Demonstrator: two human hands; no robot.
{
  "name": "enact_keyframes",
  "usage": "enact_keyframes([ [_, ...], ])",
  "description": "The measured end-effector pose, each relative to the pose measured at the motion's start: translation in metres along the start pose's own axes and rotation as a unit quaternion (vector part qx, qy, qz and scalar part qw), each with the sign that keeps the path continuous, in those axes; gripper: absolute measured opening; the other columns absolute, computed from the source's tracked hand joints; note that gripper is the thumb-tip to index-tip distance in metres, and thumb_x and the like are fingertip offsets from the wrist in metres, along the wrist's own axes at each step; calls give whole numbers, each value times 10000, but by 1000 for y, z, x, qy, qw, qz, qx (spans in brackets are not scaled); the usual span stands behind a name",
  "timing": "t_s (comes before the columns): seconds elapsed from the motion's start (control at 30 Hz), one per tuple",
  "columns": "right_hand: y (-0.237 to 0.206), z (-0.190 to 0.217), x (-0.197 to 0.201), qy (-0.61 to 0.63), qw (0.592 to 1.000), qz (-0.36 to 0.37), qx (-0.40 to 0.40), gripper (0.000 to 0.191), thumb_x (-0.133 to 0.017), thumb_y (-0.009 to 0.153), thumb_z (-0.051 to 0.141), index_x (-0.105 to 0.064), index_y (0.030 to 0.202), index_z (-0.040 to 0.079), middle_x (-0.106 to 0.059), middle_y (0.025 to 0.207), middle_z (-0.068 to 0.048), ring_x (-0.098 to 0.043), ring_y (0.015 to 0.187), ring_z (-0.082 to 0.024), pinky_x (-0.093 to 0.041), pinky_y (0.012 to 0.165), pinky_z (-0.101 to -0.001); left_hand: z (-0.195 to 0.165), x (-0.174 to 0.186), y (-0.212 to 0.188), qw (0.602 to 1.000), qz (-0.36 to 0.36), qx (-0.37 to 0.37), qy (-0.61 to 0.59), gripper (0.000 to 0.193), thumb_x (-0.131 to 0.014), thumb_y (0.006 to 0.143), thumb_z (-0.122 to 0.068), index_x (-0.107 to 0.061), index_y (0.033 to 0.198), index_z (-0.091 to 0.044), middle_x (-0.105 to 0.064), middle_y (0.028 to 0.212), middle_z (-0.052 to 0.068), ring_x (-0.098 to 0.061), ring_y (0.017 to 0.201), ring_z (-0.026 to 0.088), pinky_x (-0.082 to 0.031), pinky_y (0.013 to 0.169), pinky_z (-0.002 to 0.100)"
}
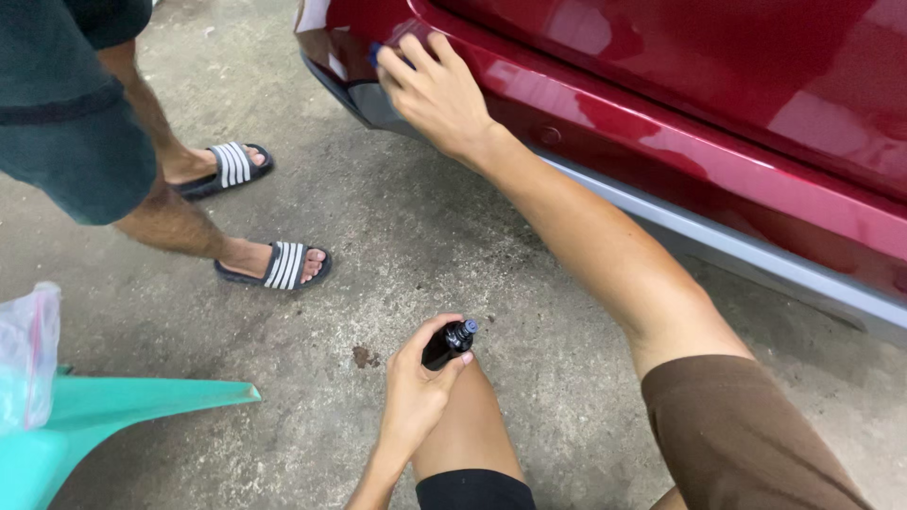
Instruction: The person kneels behind a red SUV and applies a liquid from a small black bottle onto a blue applicator pad. They rub the pad across the rear bumper and lower tailgate area, then briefly wipe the side door with a gray cloth.
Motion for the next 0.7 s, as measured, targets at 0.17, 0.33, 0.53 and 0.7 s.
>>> enact_keyframes([
  [0.17,-6,-30,17,-2,990,-46,-133,413,-661,847,137,-676,1254,68,-557,1194,-71,-508,1128,-251,-403,940,-410,0,-14,3,1000,22,12,1,411,-763,793,21,-695,1189,-61,-773,1137,97,-739,1068,172,-562,944,316],
  [0.33,-64,-59,59,79,974,-17,-210,379,-698,921,95,-683,1300,73,-557,1099,-64,-528,1069,-239,-380,883,-406,-20,-43,8,997,49,-48,15,430,-766,775,26,-692,1192,-51,-768,1161,99,-746,1080,193,-558,961,327],
  [0.53,-192,-116,157,71,952,13,-298,369,-782,981,129,-711,1343,107,-627,1163,-62,-556,1048,-236,-340,862,-410,-30,-84,11,994,96,-33,46,422,-779,785,-11,-700,1195,-73,-778,1138,80,-758,1051,178,-574,931,306],
  [0.7,-200,-117,167,31,967,19,-250,389,-775,954,115,-703,1337,124,-651,1247,-46,-549,1066,-238,-364,905,-415,-44,-107,8,991,119,-59,-2,408,-768,805,-9,-693,1204,-57,-785,1119,103,-765,1028,178,-592,921,300],
])
Point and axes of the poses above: each hand's wrist, its own y-axis towards the middle knuckle, its own x-axis out of the back of the hand, z = x × y, the point moved 10 cm from there along y, towards the middle knuckle
